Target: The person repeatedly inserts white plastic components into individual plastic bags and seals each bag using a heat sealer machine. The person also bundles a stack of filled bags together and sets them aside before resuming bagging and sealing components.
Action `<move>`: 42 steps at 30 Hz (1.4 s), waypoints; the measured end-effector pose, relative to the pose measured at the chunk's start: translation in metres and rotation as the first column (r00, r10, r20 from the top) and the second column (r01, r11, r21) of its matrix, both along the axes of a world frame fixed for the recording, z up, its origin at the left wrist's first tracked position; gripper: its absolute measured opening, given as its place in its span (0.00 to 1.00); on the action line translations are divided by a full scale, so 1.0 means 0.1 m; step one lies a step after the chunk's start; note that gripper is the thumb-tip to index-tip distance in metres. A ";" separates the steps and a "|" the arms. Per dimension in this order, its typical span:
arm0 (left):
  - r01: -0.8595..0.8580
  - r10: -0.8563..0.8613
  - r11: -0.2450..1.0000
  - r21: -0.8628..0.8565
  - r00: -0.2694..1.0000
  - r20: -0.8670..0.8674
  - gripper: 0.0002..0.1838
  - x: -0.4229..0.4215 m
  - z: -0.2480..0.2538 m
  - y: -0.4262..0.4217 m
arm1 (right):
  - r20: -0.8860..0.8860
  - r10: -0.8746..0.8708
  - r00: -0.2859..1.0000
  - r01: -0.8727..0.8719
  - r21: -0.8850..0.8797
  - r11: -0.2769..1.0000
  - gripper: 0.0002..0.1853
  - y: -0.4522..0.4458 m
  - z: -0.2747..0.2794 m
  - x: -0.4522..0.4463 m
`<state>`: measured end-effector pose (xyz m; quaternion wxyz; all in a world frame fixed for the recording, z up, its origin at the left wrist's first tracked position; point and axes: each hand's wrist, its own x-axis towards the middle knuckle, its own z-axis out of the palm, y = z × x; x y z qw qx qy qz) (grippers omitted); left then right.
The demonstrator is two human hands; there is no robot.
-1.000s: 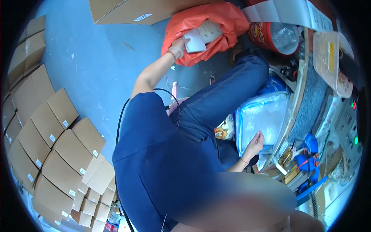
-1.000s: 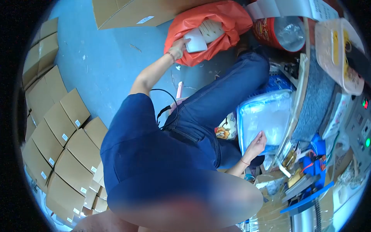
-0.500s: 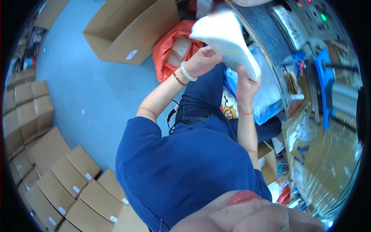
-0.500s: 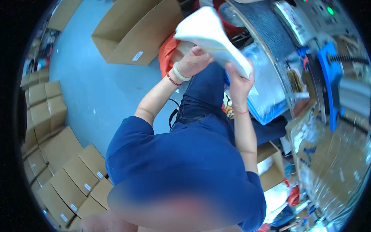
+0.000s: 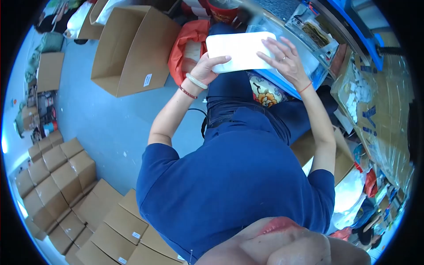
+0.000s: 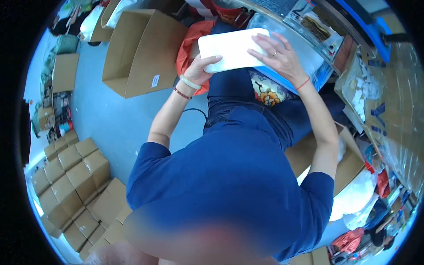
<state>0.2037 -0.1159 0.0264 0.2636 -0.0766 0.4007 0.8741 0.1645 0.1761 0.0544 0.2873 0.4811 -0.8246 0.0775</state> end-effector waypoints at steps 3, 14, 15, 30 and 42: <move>-0.093 0.090 0.995 -0.045 0.994 -0.054 0.33 -0.03 0.02 0.00 | 0.227 -0.204 0.952 0.270 -0.315 0.910 0.24 0.07 -0.55 0.06; -0.130 0.097 0.966 -0.223 0.983 -0.157 0.28 -0.30 -0.01 0.31 | 0.759 0.650 0.012 0.719 -0.459 0.522 0.35 -0.16 -0.11 0.07; -0.126 0.093 0.967 -0.223 0.984 -0.152 0.28 -0.29 -0.04 0.34 | 0.894 0.427 0.136 0.674 -0.399 0.622 0.34 -0.18 -0.09 0.07; 0.484 -0.503 0.863 -0.148 0.851 -0.150 0.45 -0.67 -0.01 -0.10 | 0.160 0.450 0.879 -0.441 -0.090 0.893 0.11 0.01 0.41 0.18; -0.292 0.098 0.821 -0.490 0.919 -0.382 0.24 -0.49 0.01 -0.03 | 0.854 0.070 0.515 0.660 -0.447 0.604 0.10 -0.62 -0.15 0.29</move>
